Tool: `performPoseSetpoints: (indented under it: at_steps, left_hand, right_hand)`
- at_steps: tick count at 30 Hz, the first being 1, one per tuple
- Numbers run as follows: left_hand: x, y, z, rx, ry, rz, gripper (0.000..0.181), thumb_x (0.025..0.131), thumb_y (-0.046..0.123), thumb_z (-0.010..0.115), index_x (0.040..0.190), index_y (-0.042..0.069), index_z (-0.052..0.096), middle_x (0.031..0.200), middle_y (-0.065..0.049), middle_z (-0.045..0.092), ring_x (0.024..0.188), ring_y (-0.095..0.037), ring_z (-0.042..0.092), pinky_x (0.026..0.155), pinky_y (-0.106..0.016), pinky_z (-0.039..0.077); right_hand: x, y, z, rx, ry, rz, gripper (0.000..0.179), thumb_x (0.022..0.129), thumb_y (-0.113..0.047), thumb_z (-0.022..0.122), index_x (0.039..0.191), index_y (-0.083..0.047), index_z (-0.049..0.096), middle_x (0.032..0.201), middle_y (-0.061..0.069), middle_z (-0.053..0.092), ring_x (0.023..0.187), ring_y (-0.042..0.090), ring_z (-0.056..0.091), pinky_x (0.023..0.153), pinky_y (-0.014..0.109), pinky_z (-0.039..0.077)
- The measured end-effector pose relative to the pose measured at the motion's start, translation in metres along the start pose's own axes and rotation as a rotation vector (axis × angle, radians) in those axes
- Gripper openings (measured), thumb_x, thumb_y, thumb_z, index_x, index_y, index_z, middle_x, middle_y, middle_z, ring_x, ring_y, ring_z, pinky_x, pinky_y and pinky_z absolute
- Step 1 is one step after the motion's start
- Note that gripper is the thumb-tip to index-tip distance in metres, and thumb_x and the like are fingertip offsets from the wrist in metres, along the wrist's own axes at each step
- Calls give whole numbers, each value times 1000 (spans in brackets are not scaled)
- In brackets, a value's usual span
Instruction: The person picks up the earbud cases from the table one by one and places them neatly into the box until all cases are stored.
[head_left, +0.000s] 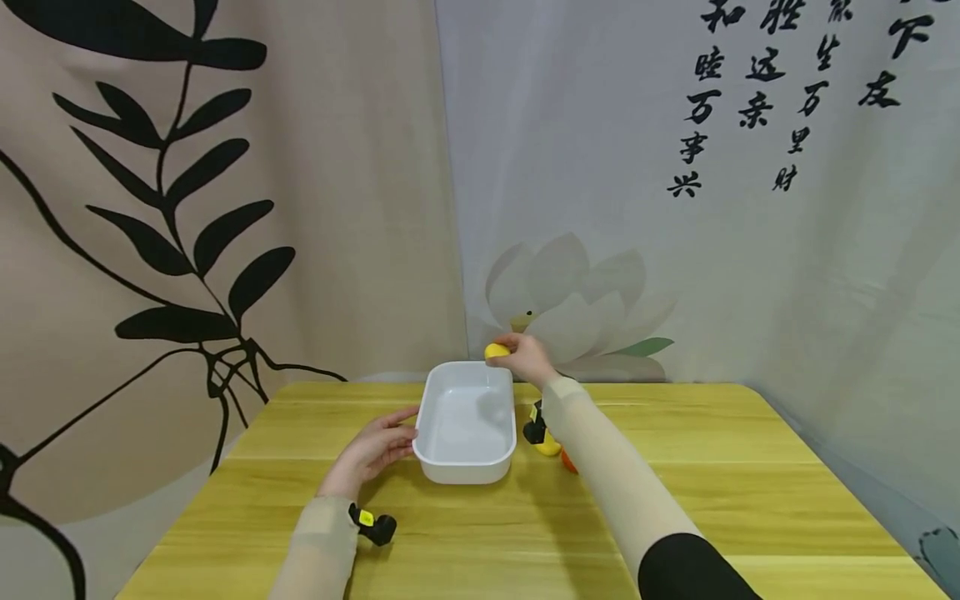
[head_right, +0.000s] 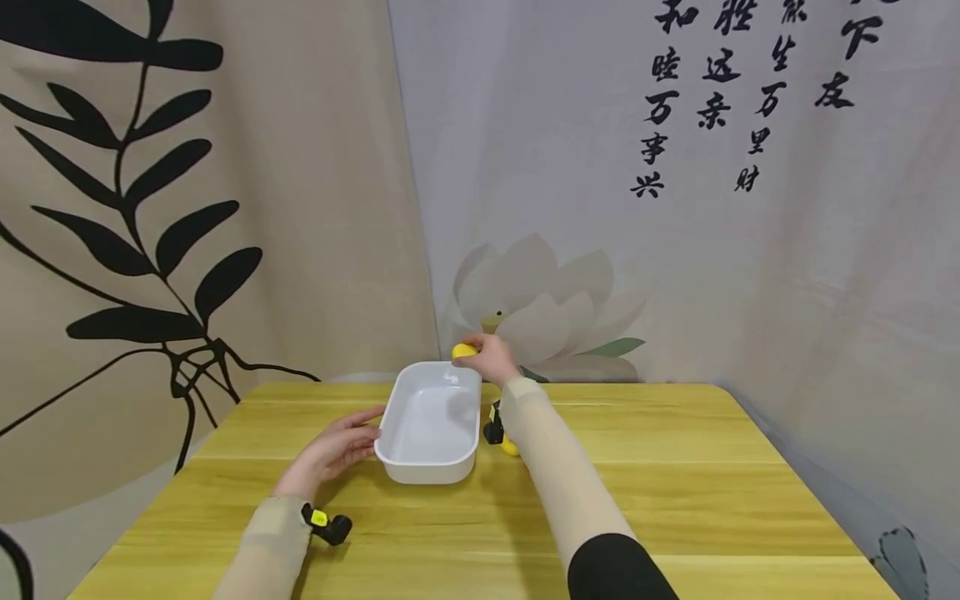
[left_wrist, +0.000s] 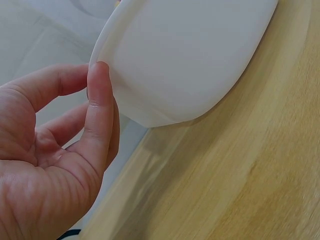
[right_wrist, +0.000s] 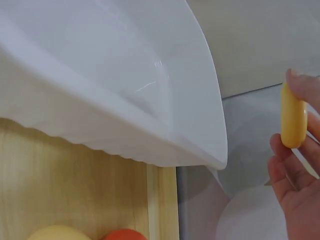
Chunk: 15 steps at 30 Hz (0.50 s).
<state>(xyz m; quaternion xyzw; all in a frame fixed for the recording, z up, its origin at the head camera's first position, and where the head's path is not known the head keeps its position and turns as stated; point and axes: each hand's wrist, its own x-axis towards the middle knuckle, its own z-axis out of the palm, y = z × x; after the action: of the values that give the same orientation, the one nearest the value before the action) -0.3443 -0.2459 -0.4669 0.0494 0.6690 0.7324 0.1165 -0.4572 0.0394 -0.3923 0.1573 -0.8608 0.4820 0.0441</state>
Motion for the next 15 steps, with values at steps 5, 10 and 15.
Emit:
performPoseSetpoints:
  at_steps: [5,10,15]
  left_hand:
    - [0,0,-1,-7,-3,-2,60,93,0,59,147,-4,34,92,-6,68,74,-13,65,72,-25,56]
    - [0,-1,-2,-7,-16,9,59,93,0,58,147,-5,33,92,-6,68,74,-13,65,72,-25,56]
    - [0,0,-2,-5,-25,12,60,94,2,59,147,-4,32,93,-6,68,74,-13,65,73,-25,56]
  right_hand:
    - [1,-3,3,15,-12,-8,51,81,-21,80,126,-5,63,122,9,63,108,25,59,90,35,51]
    - [-1,-6,8,12,-27,-5,50,81,-21,79,126,-5,63,123,9,63,108,25,58,91,36,50]
    - [-1,-9,11,4,-33,1,49,82,-21,79,125,-4,63,122,9,63,107,24,59,91,36,50]
